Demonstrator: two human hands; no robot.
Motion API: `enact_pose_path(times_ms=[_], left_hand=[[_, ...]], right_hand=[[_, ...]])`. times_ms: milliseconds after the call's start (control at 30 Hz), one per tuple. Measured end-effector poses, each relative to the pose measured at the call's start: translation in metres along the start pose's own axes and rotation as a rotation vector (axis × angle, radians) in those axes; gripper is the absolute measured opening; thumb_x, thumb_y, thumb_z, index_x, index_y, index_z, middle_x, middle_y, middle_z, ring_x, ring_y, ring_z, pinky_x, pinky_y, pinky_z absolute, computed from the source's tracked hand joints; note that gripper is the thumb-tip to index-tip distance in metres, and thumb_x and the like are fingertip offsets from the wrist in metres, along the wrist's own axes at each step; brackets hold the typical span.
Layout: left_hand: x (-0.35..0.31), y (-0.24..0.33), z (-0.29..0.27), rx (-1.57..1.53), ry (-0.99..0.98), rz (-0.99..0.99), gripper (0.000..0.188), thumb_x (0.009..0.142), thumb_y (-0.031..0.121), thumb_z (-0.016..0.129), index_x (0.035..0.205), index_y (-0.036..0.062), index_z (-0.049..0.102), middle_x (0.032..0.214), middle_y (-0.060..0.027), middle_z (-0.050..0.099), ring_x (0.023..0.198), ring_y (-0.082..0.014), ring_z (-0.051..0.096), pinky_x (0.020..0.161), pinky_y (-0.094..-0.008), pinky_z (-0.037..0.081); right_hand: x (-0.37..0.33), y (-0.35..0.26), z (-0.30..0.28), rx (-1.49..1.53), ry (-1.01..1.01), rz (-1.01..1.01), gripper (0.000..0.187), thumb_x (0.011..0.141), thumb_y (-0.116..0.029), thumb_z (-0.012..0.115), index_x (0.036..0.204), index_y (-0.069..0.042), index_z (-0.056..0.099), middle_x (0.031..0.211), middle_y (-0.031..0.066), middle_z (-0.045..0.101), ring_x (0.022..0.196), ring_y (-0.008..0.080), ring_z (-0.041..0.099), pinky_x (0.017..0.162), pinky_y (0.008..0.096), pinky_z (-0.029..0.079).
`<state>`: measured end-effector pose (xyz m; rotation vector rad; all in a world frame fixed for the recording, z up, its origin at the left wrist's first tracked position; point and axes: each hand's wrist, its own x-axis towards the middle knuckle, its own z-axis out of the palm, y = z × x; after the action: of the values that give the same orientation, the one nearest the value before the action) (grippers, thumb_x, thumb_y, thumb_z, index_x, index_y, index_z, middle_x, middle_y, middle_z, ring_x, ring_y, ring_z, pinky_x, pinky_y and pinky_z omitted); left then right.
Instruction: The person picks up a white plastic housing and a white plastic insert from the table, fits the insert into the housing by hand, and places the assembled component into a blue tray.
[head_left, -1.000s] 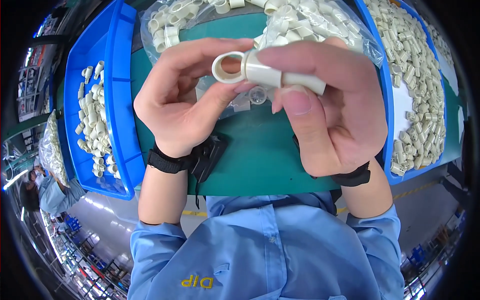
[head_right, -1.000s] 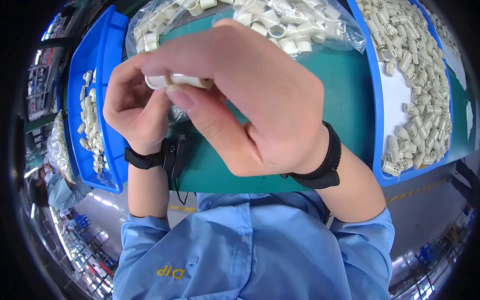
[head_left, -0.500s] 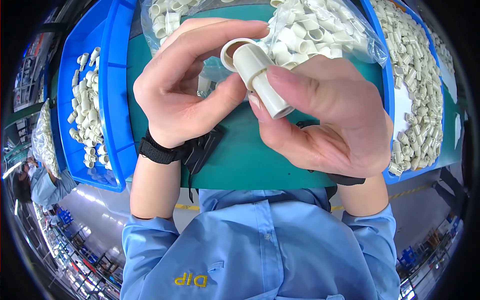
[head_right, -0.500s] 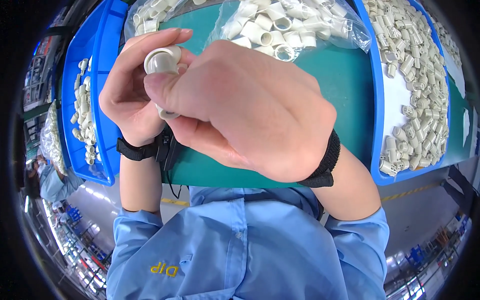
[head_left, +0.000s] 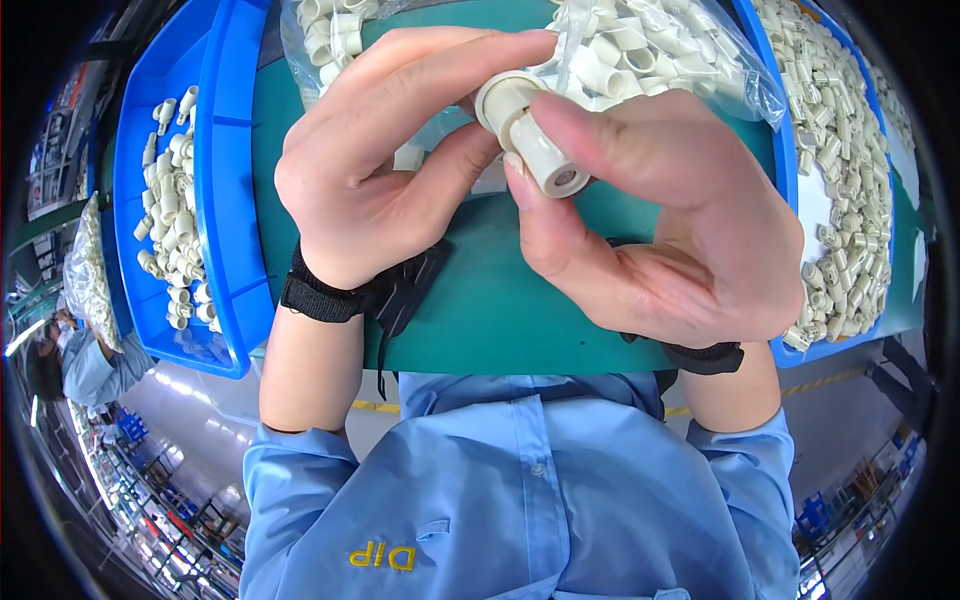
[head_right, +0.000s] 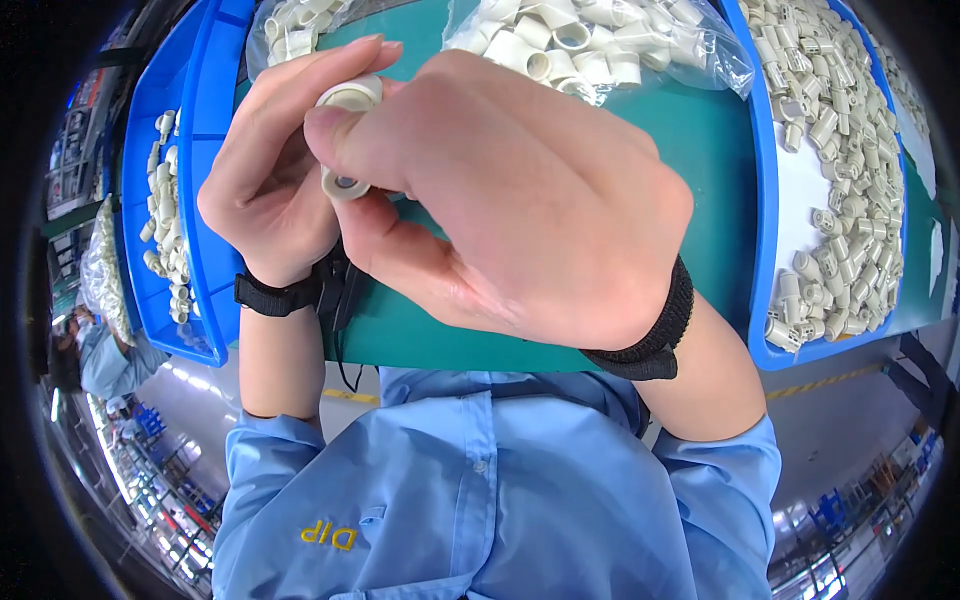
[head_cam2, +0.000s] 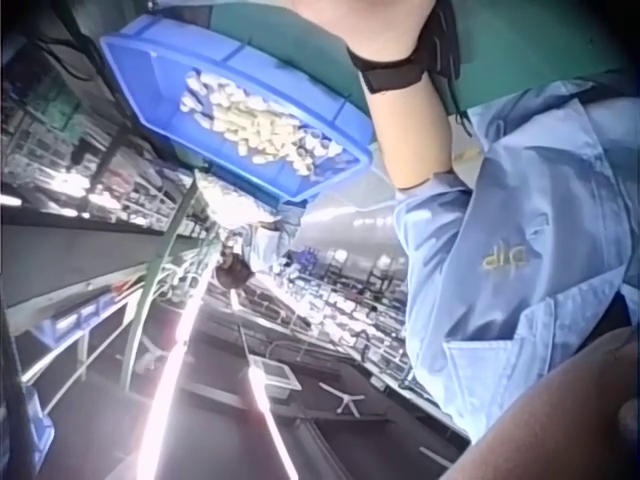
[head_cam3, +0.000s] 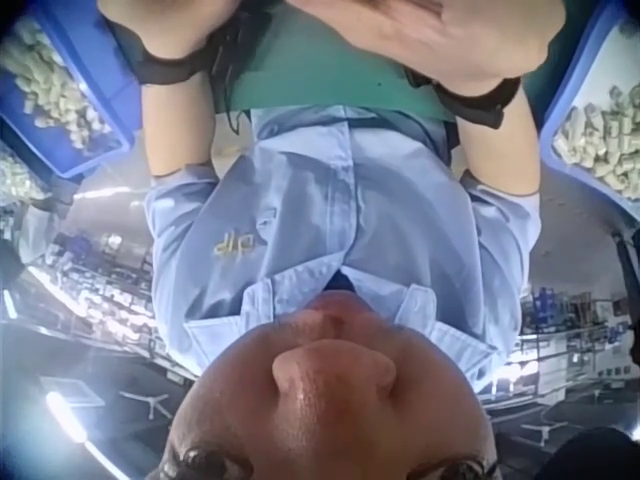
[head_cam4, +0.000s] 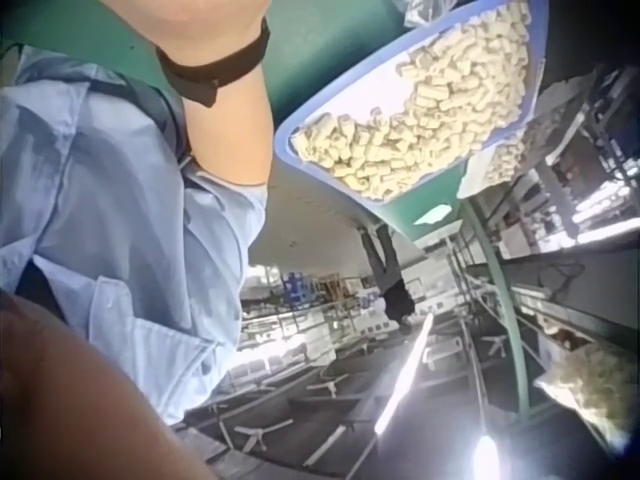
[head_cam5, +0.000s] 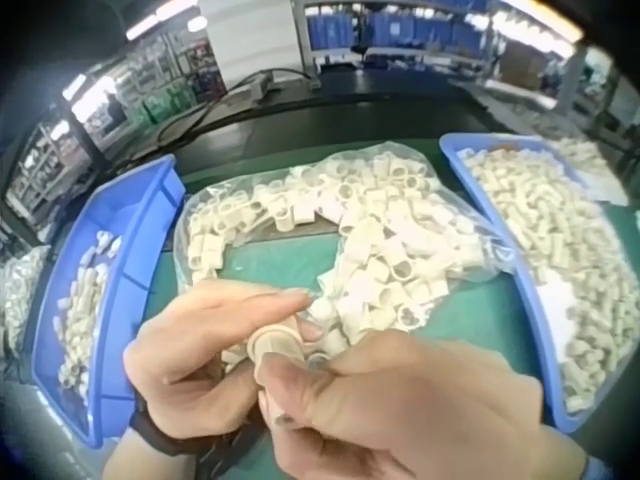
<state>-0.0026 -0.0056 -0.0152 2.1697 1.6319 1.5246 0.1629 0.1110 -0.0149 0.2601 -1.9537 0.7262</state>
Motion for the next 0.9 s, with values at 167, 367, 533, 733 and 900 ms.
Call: enact_pose_path(times_ms=[167,367,533,733,900], left_hand=[[0.000,0.006,0.004,0.017,0.026,-0.076,0.033,0.084,-0.005,0.067,0.117,-0.0106,0.065,0.112,-0.0206,0.068,0.103,-0.0252,0.067,0.088,-0.0322,0.053],[0.000,0.009,0.007,0.114,0.051,-0.045,0.033,0.081,-0.008,0.067,0.114,-0.0103,0.066,0.111,-0.0190,0.069,0.102,-0.0244,0.067,0.089,-0.0325,0.053],[-0.005,0.007,0.009,0.218,0.081,-0.031,0.032,0.081,-0.007,0.069,0.112,-0.0096,0.067,0.111,-0.0182,0.070,0.102,-0.0243,0.067,0.089,-0.0324,0.052],[-0.016,0.011,0.007,0.090,0.141,-0.195,0.031,0.082,-0.002,0.071,0.112,-0.0090,0.067,0.111,-0.0191,0.070,0.102,-0.0259,0.067,0.091,-0.0343,0.052],[0.002,0.011,0.006,0.133,0.152,-0.081,0.033,0.080,-0.002,0.072,0.112,-0.0090,0.067,0.111,-0.0199,0.070,0.104,-0.0285,0.067,0.093,-0.0357,0.051]], right_hand=[[0.001,-0.014,0.001,0.058,-0.009,0.253,0.039,0.071,0.020,0.073,0.108,0.017,0.061,0.084,0.0145,0.067,0.070,0.0142,0.065,0.059,0.0221,0.051],[0.004,-0.018,0.002,0.190,0.023,0.353,0.033,0.074,0.019,0.072,0.105,0.014,0.062,0.087,0.0134,0.068,0.074,0.0100,0.065,0.061,0.0198,0.052],[0.000,-0.016,0.004,0.224,0.042,0.402,0.035,0.076,0.019,0.071,0.109,0.012,0.060,0.090,0.0122,0.068,0.077,0.0089,0.065,0.063,0.0200,0.052],[-0.005,0.002,0.010,0.360,0.076,0.203,0.043,0.082,0.011,0.070,0.121,0.012,0.054,0.092,0.0118,0.067,0.082,0.0115,0.065,0.064,0.0236,0.055],[-0.003,-0.006,0.007,0.521,-0.005,0.492,0.044,0.084,0.005,0.071,0.124,0.012,0.052,0.092,0.0123,0.067,0.082,0.0131,0.066,0.064,0.0249,0.056]])
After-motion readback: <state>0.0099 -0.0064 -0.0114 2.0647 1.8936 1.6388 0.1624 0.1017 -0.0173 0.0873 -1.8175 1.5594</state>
